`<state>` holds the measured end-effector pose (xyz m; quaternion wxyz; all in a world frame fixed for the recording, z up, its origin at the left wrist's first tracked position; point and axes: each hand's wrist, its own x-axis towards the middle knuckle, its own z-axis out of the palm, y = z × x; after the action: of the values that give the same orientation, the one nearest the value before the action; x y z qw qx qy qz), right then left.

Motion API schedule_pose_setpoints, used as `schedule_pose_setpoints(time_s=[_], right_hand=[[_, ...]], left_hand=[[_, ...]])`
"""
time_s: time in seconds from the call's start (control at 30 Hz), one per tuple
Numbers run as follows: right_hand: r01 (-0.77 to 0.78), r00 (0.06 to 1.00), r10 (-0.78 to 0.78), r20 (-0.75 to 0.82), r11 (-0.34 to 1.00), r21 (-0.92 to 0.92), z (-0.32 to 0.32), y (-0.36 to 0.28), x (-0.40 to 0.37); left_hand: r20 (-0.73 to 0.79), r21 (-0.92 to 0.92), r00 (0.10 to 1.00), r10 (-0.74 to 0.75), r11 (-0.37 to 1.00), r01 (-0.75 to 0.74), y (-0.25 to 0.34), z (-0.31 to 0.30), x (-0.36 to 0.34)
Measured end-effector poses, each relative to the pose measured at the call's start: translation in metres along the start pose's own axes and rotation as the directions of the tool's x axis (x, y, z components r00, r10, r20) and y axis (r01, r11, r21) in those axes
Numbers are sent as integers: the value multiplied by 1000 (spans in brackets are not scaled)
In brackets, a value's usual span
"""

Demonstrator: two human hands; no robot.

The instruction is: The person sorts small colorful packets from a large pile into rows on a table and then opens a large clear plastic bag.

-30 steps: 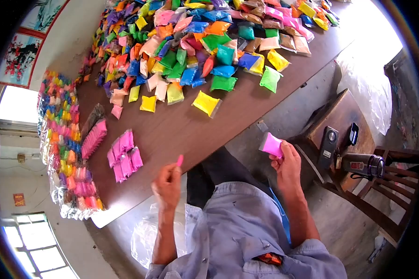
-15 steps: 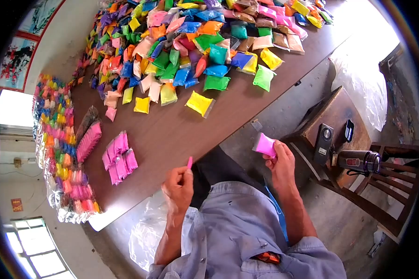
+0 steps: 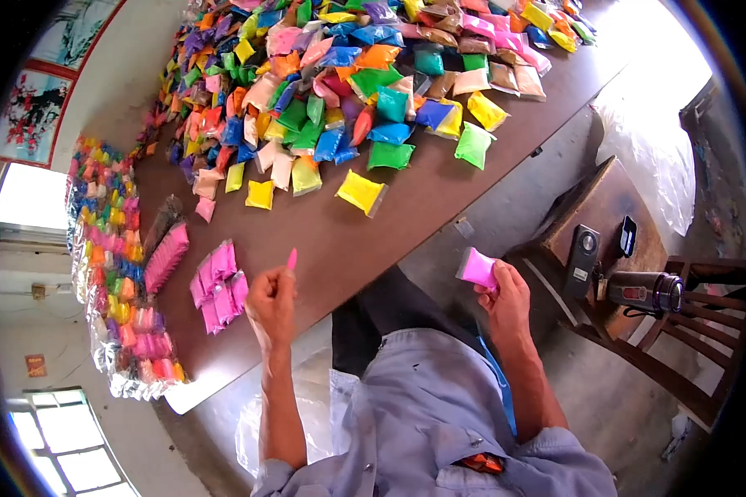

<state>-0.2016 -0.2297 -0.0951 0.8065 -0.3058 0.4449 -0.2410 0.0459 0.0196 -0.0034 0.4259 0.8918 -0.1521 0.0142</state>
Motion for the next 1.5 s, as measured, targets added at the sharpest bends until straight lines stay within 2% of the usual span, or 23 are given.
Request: schedule_pose_setpoints(time_s=[0.13, 0.23, 0.3, 0.33, 0.4, 0.47, 0.5, 0.57, 0.6, 0.67, 0.7, 0.77, 0.9, 0.97, 1.07, 1.13, 1.17, 1.23, 1.27, 1.37, 1.43, 1.5], right_hand=[[-9, 1000, 9, -11, 1000, -9, -2, 1, 0], [-8, 1000, 8, -14, 1000, 1, -7, 4, 0], [-6, 1000, 6, -22, 1000, 3, -9, 5, 0], [-6, 1000, 6, -27, 1000, -6, -11, 5, 0], [-6, 999, 6, -35, 1000, -19, -13, 9, 0], [-29, 999, 29, -44, 999, -14, -16, 13, 3], [-26, 999, 25, -47, 1000, -17, -14, 11, 2], [-40, 998, 38, -54, 999, -26, -8, 8, -1], [-31, 999, 29, -34, 999, -33, -10, 9, -1], [-26, 999, 25, -36, 999, -32, -11, 9, -2], [-22, 999, 21, -33, 999, -31, -12, 8, -2], [-26, 999, 25, -35, 999, -32, -15, 12, 0], [-58, 998, 57, -31, 998, -24, -17, 19, 1], [-60, 997, 59, -50, 998, -34, -14, 19, -2], [-65, 996, 62, -65, 997, -40, -12, 15, -3], [-68, 995, 65, -73, 997, -30, -12, 11, -5], [-54, 995, 51, -81, 998, -29, -13, 9, -7], [-41, 994, 39, -102, 999, -25, -20, 8, -9], [-34, 994, 30, -108, 999, -35, -26, 8, -8], [-9, 992, 4, -124, 999, -40, -36, 8, -6], [9, 990, -14, -138, 999, -34, -37, 6, -6], [49, 989, -44, -138, 998, 33, -35, -3, -8]], left_hand=[[-33, 63, 999, -5, 998, 7, -14, 8, 51], [-60, 134, 997, 54, 990, -46, -18, 20, 68], [23, 76, 992, 127, 989, -128, -8, 37, 61], [47, 104, 972, 229, 967, -233, -8, 51, 51], [195, 28, 952, 236, 969, -246, 40, 68, 17], [393, 19, 903, 174, 980, -197, 69, 84, -20], [418, -24, 871, 258, 962, -273, 77, 91, -36], [482, -263, 841, 243, 957, -126, 90, 97, -46], [486, -266, 839, 244, 956, -124, 90, 96, -44], [333, -103, 928, 167, 985, -140, 87, 86, -31], [336, -107, 926, 172, 984, -144, 80, 82, -22], [194, 30, 971, 143, 988, -151, 61, 74, -6], [210, 48, 973, 98, 993, -111, 51, 77, 7], [260, -22, 949, 177, 984, -177, 55, 97, -4], [338, -8, 907, 250, 965, -263, 92, 121, -33], [508, -87, 808, 298, 951, -296, 104, 127, -47], [510, -91, 805, 303, 950, -299, 103, 126, -49], [433, -143, 870, 238, 971, -194, 100, 122, -52], [439, -144, 867, 235, 971, -191, 97, 117, -49], [300, -42, 931, 208, 978, -204, 87, 96, -25], [300, -51, 930, 212, 977, -206, 84, 97, -23], [384, -17, 834, 397, 906, -423, 84, 107, -37]])
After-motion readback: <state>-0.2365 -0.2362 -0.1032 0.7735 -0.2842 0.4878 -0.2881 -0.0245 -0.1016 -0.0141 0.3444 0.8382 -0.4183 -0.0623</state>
